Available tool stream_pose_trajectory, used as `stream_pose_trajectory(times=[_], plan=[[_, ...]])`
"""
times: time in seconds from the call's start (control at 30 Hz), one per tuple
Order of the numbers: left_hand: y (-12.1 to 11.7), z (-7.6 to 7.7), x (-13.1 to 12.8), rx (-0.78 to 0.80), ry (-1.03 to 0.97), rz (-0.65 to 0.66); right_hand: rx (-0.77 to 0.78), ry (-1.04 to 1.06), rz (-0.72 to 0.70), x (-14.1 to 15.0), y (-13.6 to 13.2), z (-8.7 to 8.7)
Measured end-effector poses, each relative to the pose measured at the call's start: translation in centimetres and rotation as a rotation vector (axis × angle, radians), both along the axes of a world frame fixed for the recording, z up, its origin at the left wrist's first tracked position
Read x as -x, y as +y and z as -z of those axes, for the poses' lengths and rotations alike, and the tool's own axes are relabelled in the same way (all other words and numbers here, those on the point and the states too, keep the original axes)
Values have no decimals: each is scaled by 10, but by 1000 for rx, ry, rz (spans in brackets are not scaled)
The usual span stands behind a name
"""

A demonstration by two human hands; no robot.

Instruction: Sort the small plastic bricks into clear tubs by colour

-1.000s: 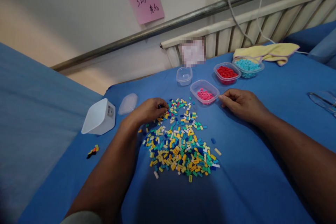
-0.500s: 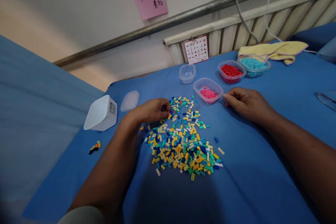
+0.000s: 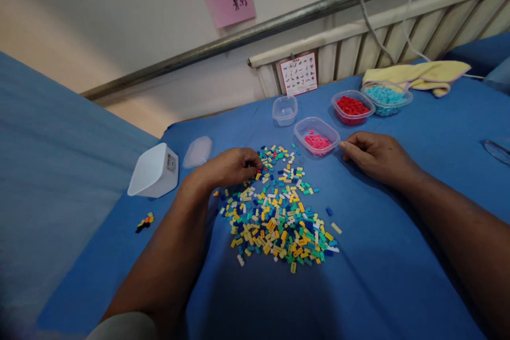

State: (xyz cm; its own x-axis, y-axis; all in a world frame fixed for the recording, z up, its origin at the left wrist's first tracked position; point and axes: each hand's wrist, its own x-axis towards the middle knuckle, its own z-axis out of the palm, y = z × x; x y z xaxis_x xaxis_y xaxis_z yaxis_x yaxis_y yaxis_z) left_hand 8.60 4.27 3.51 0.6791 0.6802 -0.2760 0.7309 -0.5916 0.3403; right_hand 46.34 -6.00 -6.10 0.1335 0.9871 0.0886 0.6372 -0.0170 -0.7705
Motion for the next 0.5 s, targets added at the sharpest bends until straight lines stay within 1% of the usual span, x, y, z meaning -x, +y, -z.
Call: stream_pose_trajectory(times=[0.1, 0.23, 0.33, 0.5], plan=[[0, 2, 0, 20, 20, 32, -12, -9, 1, 0, -1, 0], [-3, 1, -2, 43, 45, 2, -24, -19, 3, 1, -1, -1], [-5, 0, -5, 22, 63, 5, -27, -22, 1, 2, -1, -2], [-7, 0, -6, 8, 33, 40, -32, -8, 12, 3, -2, -4]])
